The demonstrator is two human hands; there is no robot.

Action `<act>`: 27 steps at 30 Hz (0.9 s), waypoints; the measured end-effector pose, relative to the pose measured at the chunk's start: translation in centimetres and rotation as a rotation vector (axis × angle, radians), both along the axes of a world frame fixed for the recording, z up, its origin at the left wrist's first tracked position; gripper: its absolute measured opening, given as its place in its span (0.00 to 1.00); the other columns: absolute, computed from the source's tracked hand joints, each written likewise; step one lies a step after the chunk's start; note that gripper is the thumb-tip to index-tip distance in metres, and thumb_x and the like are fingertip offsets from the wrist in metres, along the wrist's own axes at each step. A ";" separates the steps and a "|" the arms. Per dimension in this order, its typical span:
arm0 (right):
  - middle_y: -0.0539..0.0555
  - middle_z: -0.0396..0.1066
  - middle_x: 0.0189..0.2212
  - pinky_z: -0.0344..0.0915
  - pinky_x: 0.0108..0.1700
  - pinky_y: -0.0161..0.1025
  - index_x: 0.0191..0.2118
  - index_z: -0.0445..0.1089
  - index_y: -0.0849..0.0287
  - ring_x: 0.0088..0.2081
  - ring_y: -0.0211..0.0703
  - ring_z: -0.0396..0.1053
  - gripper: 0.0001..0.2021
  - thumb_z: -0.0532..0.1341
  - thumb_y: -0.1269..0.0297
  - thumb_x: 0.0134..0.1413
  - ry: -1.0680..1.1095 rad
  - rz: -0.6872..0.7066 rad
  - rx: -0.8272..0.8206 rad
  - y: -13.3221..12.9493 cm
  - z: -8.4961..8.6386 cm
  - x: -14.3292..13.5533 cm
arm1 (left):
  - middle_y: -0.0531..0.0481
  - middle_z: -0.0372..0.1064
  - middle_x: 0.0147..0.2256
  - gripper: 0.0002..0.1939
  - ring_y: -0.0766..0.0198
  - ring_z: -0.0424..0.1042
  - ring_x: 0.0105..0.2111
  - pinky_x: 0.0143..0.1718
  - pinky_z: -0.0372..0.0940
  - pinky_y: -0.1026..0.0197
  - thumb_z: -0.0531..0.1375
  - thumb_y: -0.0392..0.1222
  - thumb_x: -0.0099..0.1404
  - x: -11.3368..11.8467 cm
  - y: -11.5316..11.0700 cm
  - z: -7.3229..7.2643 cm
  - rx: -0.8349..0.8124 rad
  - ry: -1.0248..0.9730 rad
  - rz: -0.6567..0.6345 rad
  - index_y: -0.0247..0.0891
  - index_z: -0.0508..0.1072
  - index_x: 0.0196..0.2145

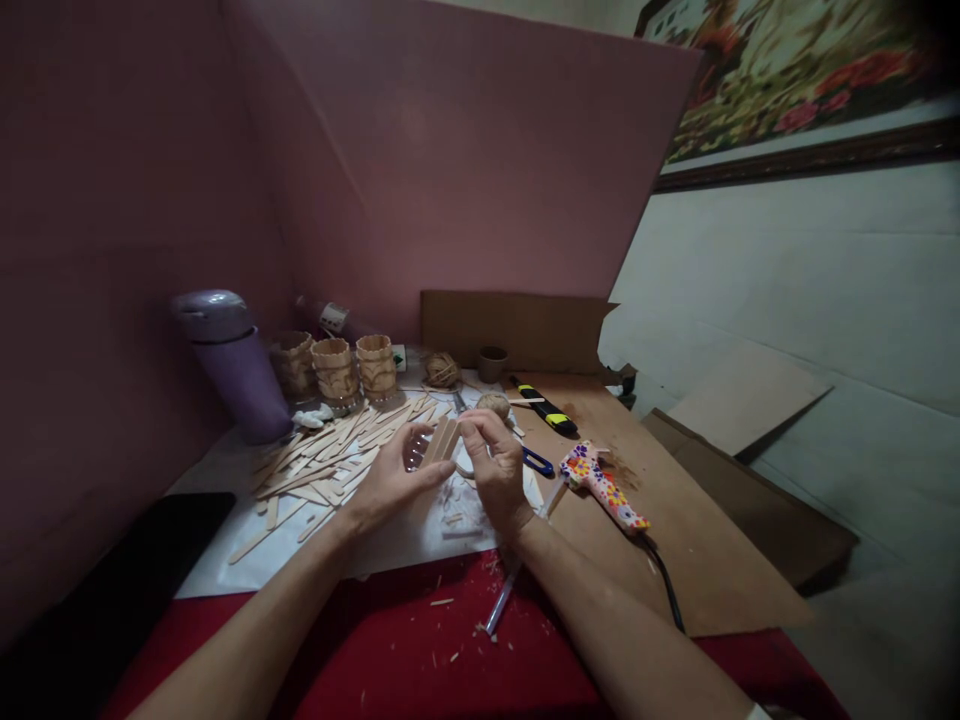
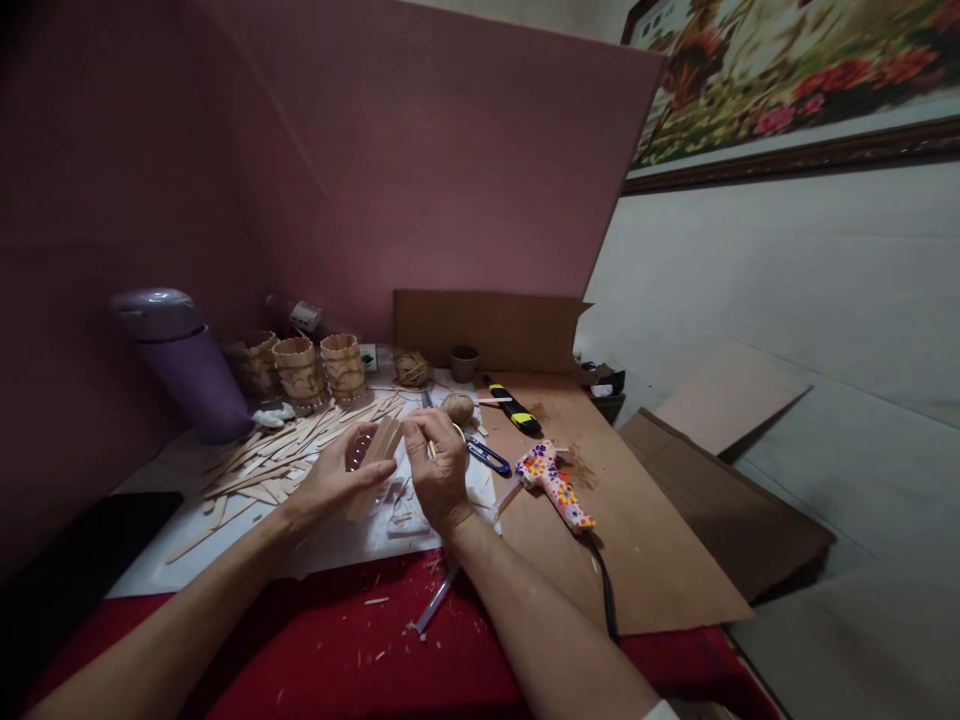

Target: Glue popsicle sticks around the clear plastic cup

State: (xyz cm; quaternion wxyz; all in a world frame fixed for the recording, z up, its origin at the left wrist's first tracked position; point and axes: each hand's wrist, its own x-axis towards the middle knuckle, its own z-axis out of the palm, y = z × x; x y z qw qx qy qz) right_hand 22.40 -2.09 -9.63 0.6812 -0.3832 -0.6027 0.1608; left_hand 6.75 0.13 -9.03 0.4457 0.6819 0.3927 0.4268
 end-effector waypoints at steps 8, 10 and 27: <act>0.53 0.73 0.35 0.68 0.44 0.42 0.31 0.72 0.55 0.40 0.45 0.71 0.10 0.59 0.60 0.63 -0.020 0.051 -0.015 -0.2 0.0 -0.2 | 0.45 0.74 0.38 0.29 0.53 0.74 0.38 0.38 0.68 0.55 0.70 0.58 0.51 0.0 -0.4 0.4 -0.014 -0.036 0.010 0.37 0.70 0.44; 0.53 0.74 0.36 0.68 0.43 0.42 0.35 0.73 0.55 0.41 0.45 0.71 0.07 0.60 0.60 0.63 -0.007 0.056 -0.010 -0.2 -0.1 -0.1 | 0.45 0.74 0.37 0.29 0.54 0.74 0.38 0.38 0.68 0.55 0.70 0.57 0.51 0.1 -0.5 0.5 -0.008 -0.038 0.015 0.38 0.70 0.44; 0.54 0.77 0.45 0.70 0.47 0.44 0.47 0.78 0.51 0.47 0.47 0.73 0.12 0.59 0.61 0.62 -0.054 0.138 -0.012 -0.5 0.4 0.6 | 0.42 0.76 0.44 0.30 0.52 0.75 0.42 0.42 0.70 0.54 0.70 0.55 0.55 0.1 -0.7 0.0 -0.087 -0.102 -0.089 0.36 0.72 0.50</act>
